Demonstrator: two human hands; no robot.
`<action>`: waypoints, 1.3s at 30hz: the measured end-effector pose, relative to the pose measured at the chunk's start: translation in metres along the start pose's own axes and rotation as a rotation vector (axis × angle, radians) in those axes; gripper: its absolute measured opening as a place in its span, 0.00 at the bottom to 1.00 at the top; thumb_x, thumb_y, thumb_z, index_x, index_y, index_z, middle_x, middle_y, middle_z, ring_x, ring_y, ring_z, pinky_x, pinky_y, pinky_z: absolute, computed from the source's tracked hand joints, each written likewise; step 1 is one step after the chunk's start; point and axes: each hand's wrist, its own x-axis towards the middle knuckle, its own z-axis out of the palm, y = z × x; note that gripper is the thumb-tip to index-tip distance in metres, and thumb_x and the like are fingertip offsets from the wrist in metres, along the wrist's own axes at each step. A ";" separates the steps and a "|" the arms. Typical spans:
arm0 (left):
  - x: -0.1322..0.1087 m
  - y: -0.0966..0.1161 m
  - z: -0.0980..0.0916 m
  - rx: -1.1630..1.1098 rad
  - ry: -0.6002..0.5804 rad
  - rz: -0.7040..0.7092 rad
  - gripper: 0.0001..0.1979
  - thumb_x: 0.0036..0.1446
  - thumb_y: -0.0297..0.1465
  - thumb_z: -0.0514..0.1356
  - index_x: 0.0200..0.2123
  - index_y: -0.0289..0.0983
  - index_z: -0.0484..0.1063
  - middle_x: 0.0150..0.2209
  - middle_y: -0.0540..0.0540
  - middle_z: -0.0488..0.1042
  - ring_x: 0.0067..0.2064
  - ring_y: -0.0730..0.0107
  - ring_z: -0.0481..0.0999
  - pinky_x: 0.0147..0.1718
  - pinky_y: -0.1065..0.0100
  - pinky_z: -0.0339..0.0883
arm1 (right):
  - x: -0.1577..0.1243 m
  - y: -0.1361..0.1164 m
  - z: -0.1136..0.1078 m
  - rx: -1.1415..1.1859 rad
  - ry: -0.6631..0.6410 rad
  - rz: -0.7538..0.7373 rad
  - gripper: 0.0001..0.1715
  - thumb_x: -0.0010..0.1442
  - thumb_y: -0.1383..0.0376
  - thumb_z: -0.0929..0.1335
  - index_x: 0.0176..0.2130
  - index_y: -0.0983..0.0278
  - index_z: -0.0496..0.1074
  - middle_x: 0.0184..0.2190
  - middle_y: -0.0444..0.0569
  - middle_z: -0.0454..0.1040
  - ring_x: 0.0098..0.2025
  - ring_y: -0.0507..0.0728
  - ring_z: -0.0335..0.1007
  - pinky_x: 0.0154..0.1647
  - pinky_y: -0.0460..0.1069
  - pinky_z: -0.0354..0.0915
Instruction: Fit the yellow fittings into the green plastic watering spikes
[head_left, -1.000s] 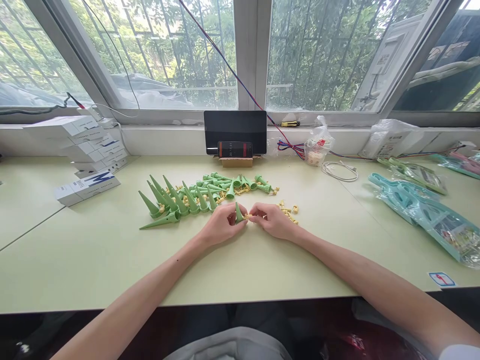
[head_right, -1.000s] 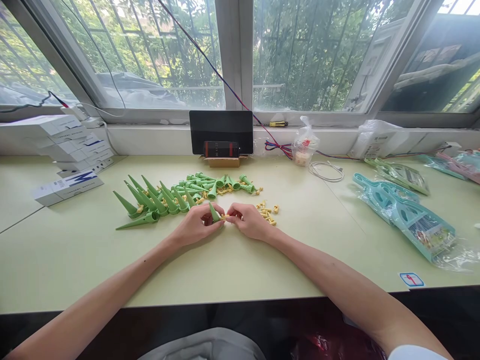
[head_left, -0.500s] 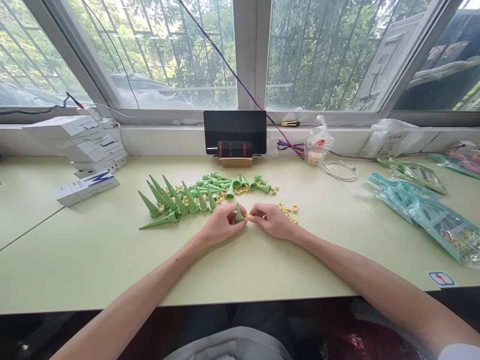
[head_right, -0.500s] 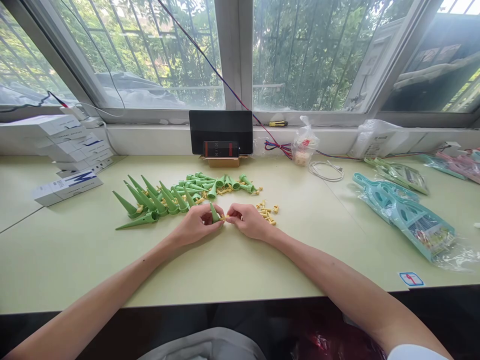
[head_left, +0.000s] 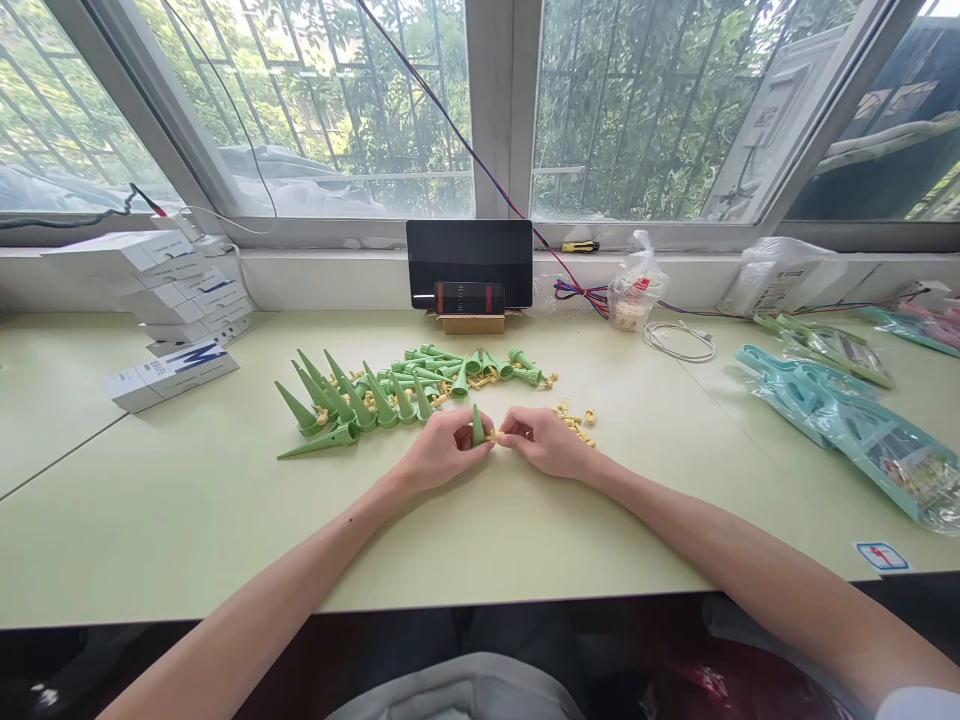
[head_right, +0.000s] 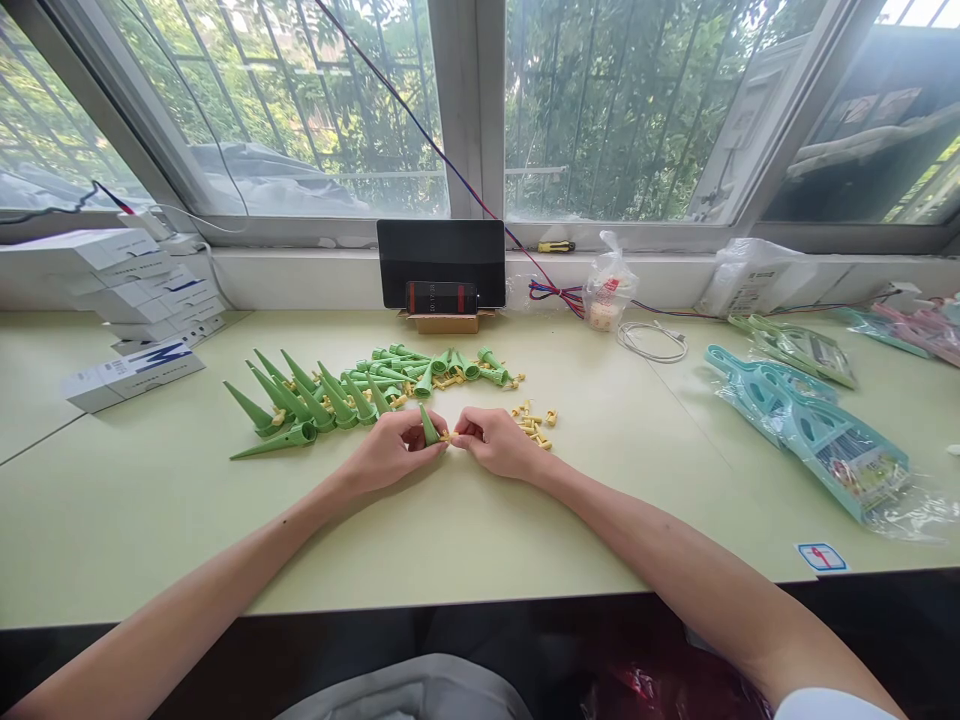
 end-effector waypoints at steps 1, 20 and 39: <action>0.000 0.000 0.000 -0.004 -0.003 -0.004 0.06 0.53 0.30 0.60 0.35 0.35 0.74 0.21 0.54 0.62 0.23 0.76 0.61 0.24 0.73 0.56 | 0.000 -0.001 0.000 -0.003 0.001 0.001 0.06 0.59 0.67 0.67 0.30 0.65 0.69 0.24 0.42 0.69 0.26 0.50 0.60 0.29 0.45 0.56; 0.000 -0.001 0.001 -0.044 -0.016 -0.026 0.05 0.52 0.30 0.61 0.33 0.35 0.73 0.22 0.53 0.66 0.23 0.77 0.61 0.22 0.73 0.56 | 0.000 -0.002 0.000 -0.065 -0.022 -0.029 0.09 0.61 0.67 0.65 0.28 0.65 0.67 0.21 0.40 0.63 0.24 0.49 0.55 0.27 0.45 0.52; 0.000 0.001 0.001 -0.082 -0.027 -0.044 0.07 0.53 0.32 0.62 0.34 0.34 0.74 0.22 0.53 0.65 0.23 0.77 0.60 0.23 0.73 0.56 | 0.000 0.001 -0.001 -0.117 -0.040 -0.095 0.16 0.64 0.67 0.61 0.24 0.65 0.63 0.22 0.42 0.63 0.26 0.49 0.55 0.29 0.45 0.51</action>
